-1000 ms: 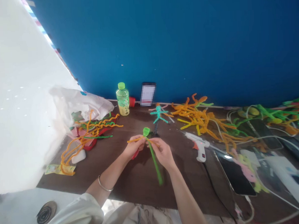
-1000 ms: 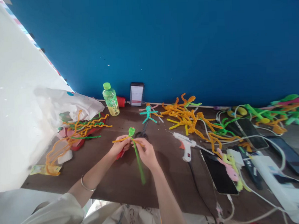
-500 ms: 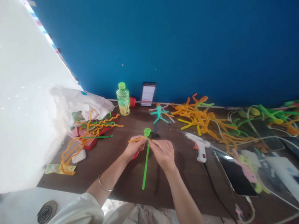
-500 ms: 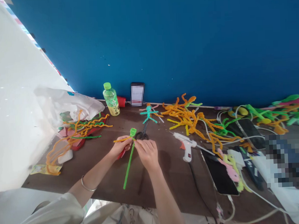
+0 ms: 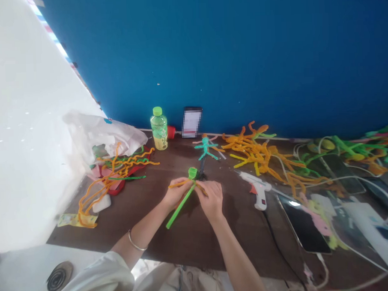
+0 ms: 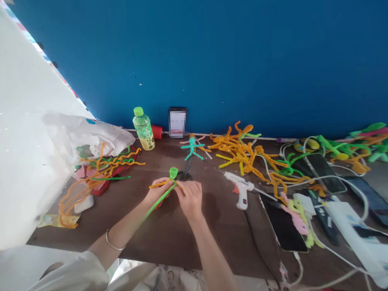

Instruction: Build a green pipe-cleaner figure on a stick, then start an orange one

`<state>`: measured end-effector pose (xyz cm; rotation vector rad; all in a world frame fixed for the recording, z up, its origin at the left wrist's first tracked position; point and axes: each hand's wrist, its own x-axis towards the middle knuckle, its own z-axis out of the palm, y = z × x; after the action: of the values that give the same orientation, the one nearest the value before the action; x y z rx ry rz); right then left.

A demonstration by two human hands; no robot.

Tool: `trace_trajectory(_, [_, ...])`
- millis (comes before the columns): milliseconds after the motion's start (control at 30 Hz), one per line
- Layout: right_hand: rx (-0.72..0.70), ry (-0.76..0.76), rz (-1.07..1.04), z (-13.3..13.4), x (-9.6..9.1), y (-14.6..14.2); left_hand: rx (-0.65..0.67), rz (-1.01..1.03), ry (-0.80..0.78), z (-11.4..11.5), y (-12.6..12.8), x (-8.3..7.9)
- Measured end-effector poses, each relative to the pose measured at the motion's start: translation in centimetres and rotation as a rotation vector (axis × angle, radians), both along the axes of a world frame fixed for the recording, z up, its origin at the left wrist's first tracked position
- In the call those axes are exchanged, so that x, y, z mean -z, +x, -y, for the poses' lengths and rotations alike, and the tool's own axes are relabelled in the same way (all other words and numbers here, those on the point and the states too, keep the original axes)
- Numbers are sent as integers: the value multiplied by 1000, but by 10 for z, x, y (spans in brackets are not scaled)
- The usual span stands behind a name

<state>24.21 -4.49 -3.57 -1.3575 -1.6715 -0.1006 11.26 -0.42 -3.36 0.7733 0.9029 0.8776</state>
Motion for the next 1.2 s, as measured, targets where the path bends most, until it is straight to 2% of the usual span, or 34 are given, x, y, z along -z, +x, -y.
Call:
trace_trajectory(167, [-2,-127,-225,-1,-4,-2,45,35,75,2,0,2])
trace_trajectory(333, [18,-446,-654,-1,-5,-3,23,-43,147,3,-1,2])
trace_trajectory(467, [-78,-619,-942,-3,-1,-1,44,-89,166,2,-2,1])
trace_trajectory(833, [-67,-534,-1065,-1,-10,-7,115,-112,146,1,-1,4])
trace_trajectory(900, [-28,-487,-1005,1,-10,-7,140,-89,131,2,-1,4])
trace_trajectory(967, [17,-407,-830,2,-9,-7,155,-37,106,2,-2,3])
trace_trajectory(1100, [28,-151,-286,4,-4,-2,139,68,63,0,-3,2])
trace_trajectory(1200, [-30,-52,62,3,-1,2,110,86,46,-2,-4,3])
